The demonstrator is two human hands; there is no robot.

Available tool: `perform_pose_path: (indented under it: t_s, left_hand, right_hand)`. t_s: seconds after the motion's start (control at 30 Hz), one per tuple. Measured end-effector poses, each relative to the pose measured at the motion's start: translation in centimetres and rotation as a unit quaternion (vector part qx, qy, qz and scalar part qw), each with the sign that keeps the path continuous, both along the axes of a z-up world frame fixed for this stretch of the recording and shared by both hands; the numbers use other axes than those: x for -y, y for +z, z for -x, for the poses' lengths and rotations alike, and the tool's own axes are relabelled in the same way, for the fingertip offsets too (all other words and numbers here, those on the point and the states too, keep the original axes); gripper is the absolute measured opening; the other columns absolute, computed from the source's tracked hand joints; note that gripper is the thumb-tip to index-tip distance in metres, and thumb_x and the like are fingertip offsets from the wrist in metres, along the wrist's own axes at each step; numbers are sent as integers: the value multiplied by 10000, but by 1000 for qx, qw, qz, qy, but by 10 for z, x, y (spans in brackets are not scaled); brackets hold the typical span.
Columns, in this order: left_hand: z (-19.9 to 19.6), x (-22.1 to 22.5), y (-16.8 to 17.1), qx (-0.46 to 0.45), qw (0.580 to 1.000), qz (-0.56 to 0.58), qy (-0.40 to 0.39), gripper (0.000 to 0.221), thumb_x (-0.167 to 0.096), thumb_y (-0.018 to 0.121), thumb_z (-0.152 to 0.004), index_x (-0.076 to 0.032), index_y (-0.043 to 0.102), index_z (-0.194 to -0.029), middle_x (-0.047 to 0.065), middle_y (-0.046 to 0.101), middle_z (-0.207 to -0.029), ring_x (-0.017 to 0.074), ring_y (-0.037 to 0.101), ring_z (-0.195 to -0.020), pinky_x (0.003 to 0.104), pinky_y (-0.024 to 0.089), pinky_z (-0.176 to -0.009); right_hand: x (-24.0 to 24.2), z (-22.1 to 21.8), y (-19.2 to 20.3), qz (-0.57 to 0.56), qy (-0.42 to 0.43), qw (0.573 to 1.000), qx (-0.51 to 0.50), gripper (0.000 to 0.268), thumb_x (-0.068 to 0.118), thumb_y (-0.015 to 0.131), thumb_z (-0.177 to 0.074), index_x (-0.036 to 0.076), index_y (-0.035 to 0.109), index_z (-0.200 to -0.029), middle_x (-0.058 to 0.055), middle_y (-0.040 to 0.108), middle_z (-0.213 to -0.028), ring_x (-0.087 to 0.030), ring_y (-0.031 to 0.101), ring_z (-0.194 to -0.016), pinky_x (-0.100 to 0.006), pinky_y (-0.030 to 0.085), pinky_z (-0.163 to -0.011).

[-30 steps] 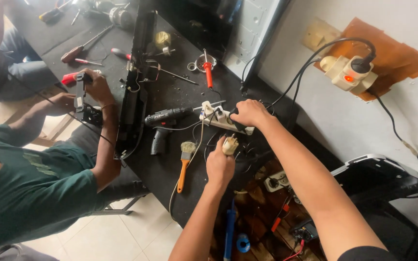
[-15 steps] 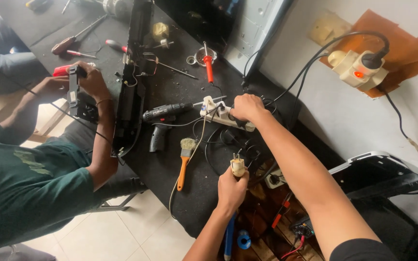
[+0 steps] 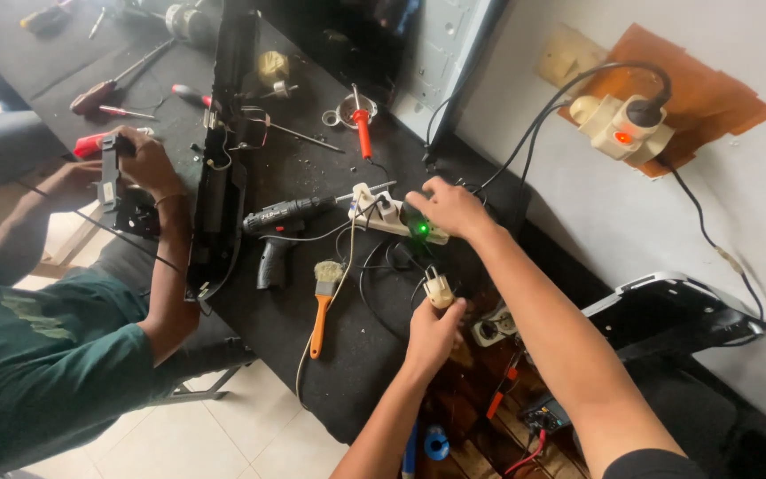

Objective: Soldering components onto a circuit board and testing it with a multimeter as part of a radio repair.

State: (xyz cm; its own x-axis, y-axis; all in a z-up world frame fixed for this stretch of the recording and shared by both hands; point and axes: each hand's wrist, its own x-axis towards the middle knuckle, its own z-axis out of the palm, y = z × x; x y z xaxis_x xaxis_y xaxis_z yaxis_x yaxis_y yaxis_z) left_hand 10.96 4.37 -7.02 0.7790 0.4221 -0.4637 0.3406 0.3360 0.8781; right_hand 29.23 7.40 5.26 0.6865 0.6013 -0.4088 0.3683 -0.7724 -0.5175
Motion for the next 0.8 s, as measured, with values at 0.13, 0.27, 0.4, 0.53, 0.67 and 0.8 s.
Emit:
perform_pose_path:
  t_s: [0.13,0.27,0.4,0.53,0.67,0.8]
  left_hand:
    - [-35,-8,13,51,994,89,33,284,-191,672,-960,44,639,-1116,172,658,-760,227,682,-534,310,588,-474]
    - [-56,-14,40,106,991,59,-50,330,-96,711,-903,40,619,-1190,228,704,-972,271,731,-739,356,638,-623]
    - [-59,-21,48,109,986,-108,-63,387,-156,727,-867,-40,722,-1236,180,759,-1060,286,737,-993,440,602,-836]
    - [-64,-53,8,-5,972,-190,141,298,-314,693,-917,-130,735,-1147,124,765,-1052,293,718,-1043,434,556,-912]
    - [-79,-69,-4,-107,968,-102,203,765,-601,737,-859,-37,570,-1347,177,695,-1254,305,636,-1249,429,487,-1083]
    - [-97,-86,-42,-176,950,-167,194,838,-690,789,-763,-80,594,-1304,157,708,-1212,306,665,-1206,414,494,-1082]
  right_hand:
    - [72,25,-7,-103,-63,993,16,357,467,580,-983,166,619,-1170,-96,782,-851,-287,730,-1026,-460,526,-952]
    - [96,39,-17,-108,-43,993,-15,475,376,692,-908,179,564,-1321,-242,735,-1165,-397,655,-1196,-518,515,-1033]
    - [86,8,-33,-139,-10,980,143,382,426,637,-983,182,672,-1275,-216,757,-1069,-365,712,-1073,-502,575,-928]
    - [56,-43,-68,-18,60,986,153,454,536,666,-886,265,625,-1248,-169,770,-1090,-382,706,-1095,-500,534,-965]
    - [32,-68,-93,47,169,964,202,375,480,707,-868,232,645,-1143,-177,766,-1065,-387,715,-1087,-486,536,-963]
    - [11,-78,-117,88,233,938,242,333,422,773,-835,206,700,-1078,-151,779,-1016,-367,735,-1054,-459,553,-941]
